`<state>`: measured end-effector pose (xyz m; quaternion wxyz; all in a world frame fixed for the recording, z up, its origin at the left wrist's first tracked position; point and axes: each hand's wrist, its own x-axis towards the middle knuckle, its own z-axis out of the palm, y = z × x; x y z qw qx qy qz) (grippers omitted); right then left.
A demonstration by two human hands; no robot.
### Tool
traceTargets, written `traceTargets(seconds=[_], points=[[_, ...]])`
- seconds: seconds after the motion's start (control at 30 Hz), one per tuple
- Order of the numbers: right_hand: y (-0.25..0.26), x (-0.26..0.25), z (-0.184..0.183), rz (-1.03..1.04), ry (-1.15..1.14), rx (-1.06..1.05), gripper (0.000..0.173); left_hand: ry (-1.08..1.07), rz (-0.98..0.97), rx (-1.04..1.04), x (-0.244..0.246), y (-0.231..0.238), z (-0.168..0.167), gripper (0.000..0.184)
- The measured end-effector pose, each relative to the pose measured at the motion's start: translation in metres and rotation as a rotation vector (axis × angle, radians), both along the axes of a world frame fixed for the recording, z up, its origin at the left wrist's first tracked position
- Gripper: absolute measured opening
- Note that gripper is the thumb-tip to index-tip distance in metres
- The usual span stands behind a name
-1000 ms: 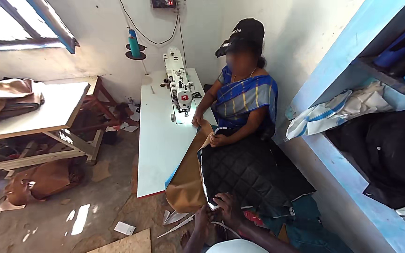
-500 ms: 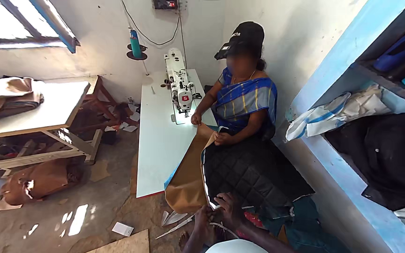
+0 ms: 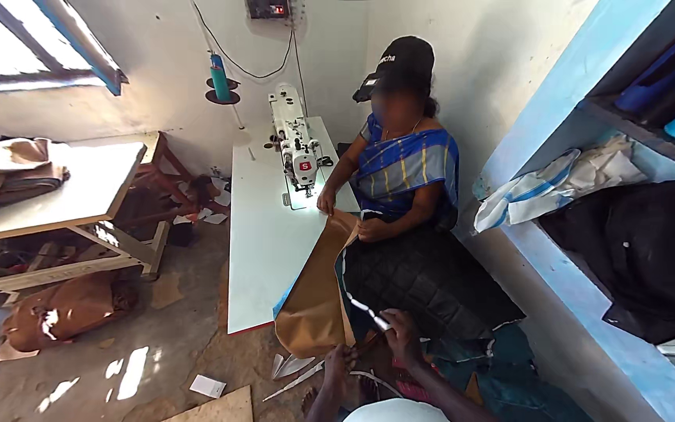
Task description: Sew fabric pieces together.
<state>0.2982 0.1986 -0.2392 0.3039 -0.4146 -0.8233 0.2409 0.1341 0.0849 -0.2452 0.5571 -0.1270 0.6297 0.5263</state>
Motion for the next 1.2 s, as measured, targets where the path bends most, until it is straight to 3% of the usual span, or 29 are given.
traceTargets(seconds=[0.07,0.17,0.27,0.33,0.5,0.63,0.7,0.83,0.93,1.03,1.2], points=[[0.008,0.003,0.002,-0.058,0.021,0.014,0.032,-0.002,0.008,0.015,0.0,-0.002,-0.01,0.028],[0.008,0.0,0.002,0.033,0.024,0.079,0.033,0.004,-0.031,0.083,-0.005,-0.003,-0.039,0.021],[0.002,-0.005,0.01,0.042,0.115,0.083,0.029,0.013,-0.039,0.045,-0.003,-0.003,-0.033,0.024],[0.005,-0.006,0.029,-0.055,0.227,0.051,0.028,0.028,-0.031,-0.002,-0.001,0.0,-0.011,0.023],[0.025,0.015,0.094,-0.202,0.389,0.073,0.026,0.054,-0.024,0.057,-0.007,-0.008,-0.03,0.027],[0.01,0.01,0.114,-0.084,0.431,0.126,0.022,0.112,-0.074,-0.016,-0.01,0.0,-0.016,0.028],[-0.008,0.0,0.099,0.043,0.354,0.099,0.02,0.137,-0.089,-0.047,-0.01,0.004,-0.001,0.027],[-0.022,-0.016,0.03,0.255,0.057,0.068,0.025,0.177,-0.091,-0.025,-0.008,0.008,-0.008,0.031],[-0.011,-0.026,-0.006,0.301,-0.07,0.029,0.027,0.15,-0.08,-0.006,-0.008,0.011,-0.021,0.032],[-0.011,-0.035,-0.009,0.327,-0.148,0.005,0.029,0.065,-0.025,0.073,-0.007,0.012,-0.028,0.039],[-0.021,-0.037,-0.007,0.338,-0.236,-0.055,0.033,-0.056,0.068,0.178,0.006,0.02,-0.001,0.043]])
